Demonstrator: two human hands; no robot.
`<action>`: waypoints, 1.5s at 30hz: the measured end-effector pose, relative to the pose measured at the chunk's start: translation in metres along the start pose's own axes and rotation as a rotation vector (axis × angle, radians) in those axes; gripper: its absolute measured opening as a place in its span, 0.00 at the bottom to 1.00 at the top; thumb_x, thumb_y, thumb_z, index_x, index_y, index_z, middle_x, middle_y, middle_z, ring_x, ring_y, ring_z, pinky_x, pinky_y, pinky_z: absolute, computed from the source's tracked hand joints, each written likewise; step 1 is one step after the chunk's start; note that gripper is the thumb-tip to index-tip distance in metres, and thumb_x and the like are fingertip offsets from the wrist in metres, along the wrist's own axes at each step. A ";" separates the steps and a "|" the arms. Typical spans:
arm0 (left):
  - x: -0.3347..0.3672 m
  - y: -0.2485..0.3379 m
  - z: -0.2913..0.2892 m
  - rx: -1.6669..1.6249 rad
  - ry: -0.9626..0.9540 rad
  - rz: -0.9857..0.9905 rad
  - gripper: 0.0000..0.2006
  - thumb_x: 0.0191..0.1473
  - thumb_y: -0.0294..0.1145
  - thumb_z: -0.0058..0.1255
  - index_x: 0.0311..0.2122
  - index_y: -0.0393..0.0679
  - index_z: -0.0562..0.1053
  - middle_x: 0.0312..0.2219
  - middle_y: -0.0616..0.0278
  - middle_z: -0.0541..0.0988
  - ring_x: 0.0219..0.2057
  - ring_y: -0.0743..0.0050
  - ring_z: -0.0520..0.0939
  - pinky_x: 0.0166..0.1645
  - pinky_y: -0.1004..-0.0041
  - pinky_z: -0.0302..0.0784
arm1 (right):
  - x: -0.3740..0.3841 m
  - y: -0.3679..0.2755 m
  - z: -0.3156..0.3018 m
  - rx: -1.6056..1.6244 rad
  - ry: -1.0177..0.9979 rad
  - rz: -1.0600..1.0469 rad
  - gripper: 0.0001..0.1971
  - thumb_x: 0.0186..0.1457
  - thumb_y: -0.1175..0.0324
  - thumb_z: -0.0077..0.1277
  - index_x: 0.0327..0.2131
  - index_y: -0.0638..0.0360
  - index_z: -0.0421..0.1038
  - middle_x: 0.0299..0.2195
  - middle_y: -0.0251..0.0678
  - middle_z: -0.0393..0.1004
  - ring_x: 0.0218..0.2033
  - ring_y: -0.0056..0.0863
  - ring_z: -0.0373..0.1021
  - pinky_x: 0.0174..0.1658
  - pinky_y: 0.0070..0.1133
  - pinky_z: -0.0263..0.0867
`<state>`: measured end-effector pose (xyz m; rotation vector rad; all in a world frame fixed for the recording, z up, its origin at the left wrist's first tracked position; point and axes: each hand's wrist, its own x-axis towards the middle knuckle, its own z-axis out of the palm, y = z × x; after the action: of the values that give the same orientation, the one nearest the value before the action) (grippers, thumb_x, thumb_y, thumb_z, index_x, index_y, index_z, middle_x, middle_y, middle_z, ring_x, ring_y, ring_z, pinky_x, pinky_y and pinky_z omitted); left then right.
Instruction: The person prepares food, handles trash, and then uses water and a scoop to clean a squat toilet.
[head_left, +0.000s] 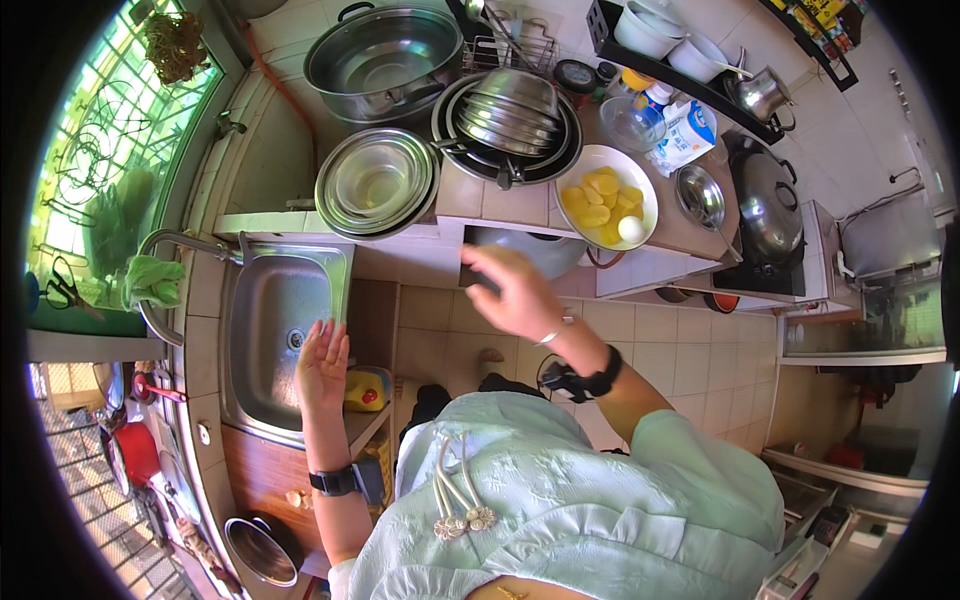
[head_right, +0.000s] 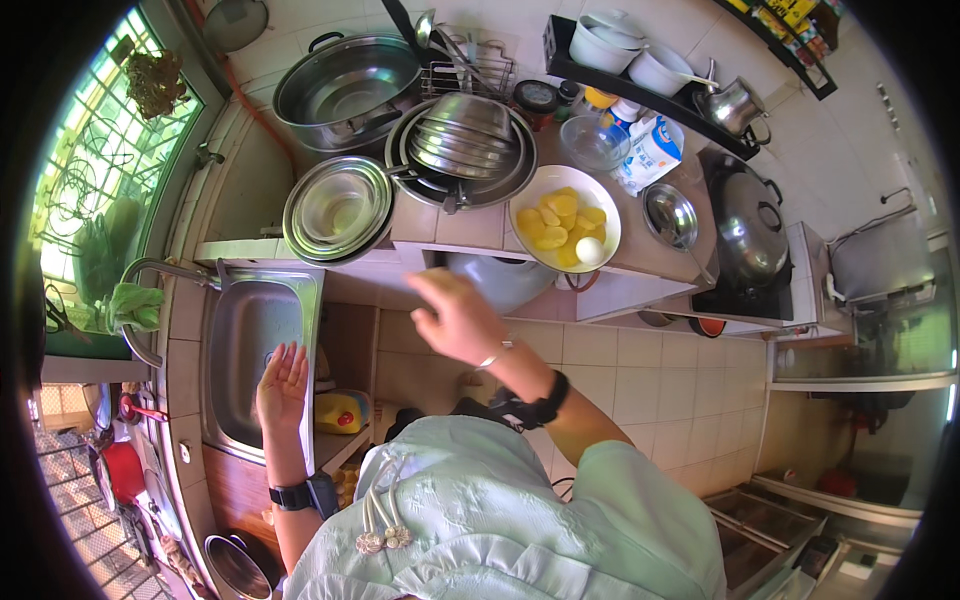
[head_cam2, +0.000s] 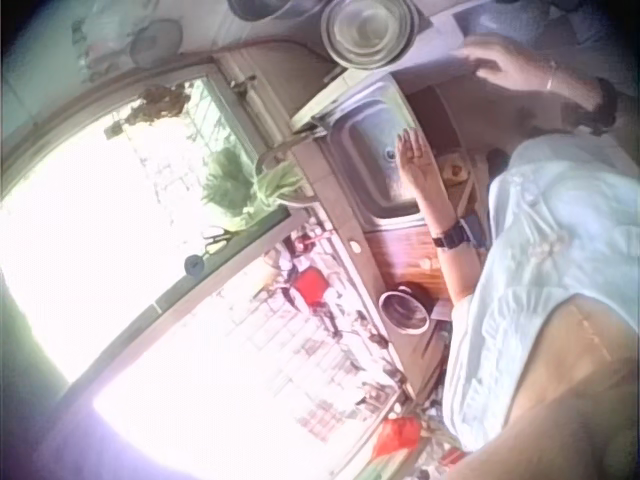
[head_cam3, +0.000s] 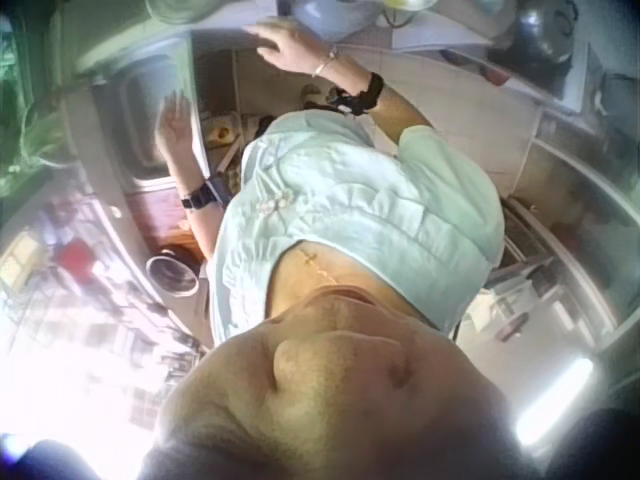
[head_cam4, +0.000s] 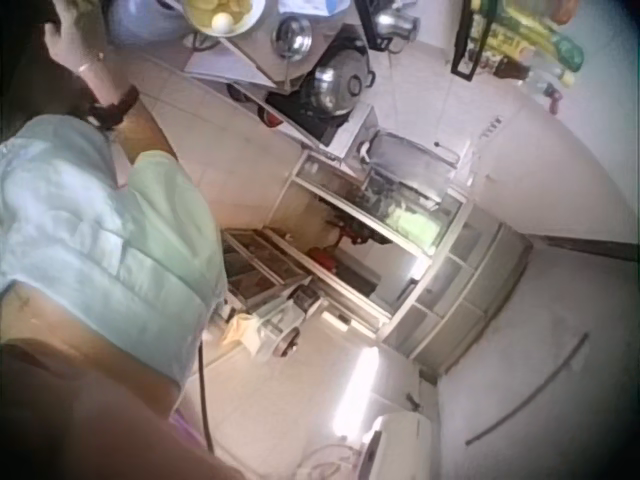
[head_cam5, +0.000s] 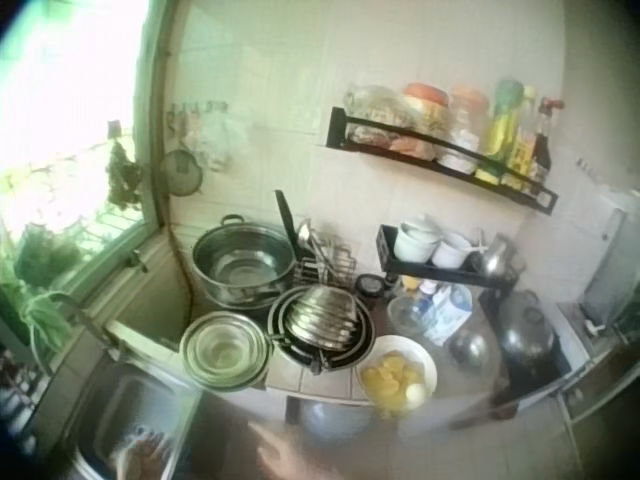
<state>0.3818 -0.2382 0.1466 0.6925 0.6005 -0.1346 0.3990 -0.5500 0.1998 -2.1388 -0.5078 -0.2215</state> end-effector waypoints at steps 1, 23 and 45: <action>0.004 0.012 -0.021 -0.034 0.015 0.002 0.17 0.55 0.29 0.43 0.49 0.36 0.64 0.49 0.51 0.68 0.52 0.57 0.69 0.54 0.66 0.67 | 0.009 -0.008 0.027 -0.046 -0.037 -0.113 0.20 0.42 0.73 0.51 0.44 0.62 0.66 0.39 0.42 0.71 0.40 0.39 0.68 0.44 0.30 0.62; 0.021 0.131 -0.124 -0.290 0.320 0.207 0.12 0.53 0.30 0.48 0.42 0.36 0.69 0.39 0.53 0.74 0.40 0.60 0.77 0.44 0.68 0.75 | 0.290 0.004 0.378 -0.305 -0.457 -0.166 0.20 0.44 0.75 0.44 0.45 0.63 0.62 0.46 0.50 0.63 0.46 0.47 0.62 0.49 0.33 0.61; 0.102 0.184 -0.112 -0.288 0.357 0.257 0.17 0.57 0.45 0.42 0.20 0.50 0.59 0.13 0.71 0.58 0.18 0.77 0.63 0.25 0.76 0.62 | 0.353 0.060 0.406 -0.279 -0.520 -0.288 0.06 0.41 0.71 0.54 0.26 0.60 0.72 0.30 0.43 0.72 0.34 0.42 0.69 0.38 0.31 0.66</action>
<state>0.4694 -0.0176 0.1242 0.5093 0.8463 0.3163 0.7303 -0.1533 0.0393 -2.3895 -1.1459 0.1215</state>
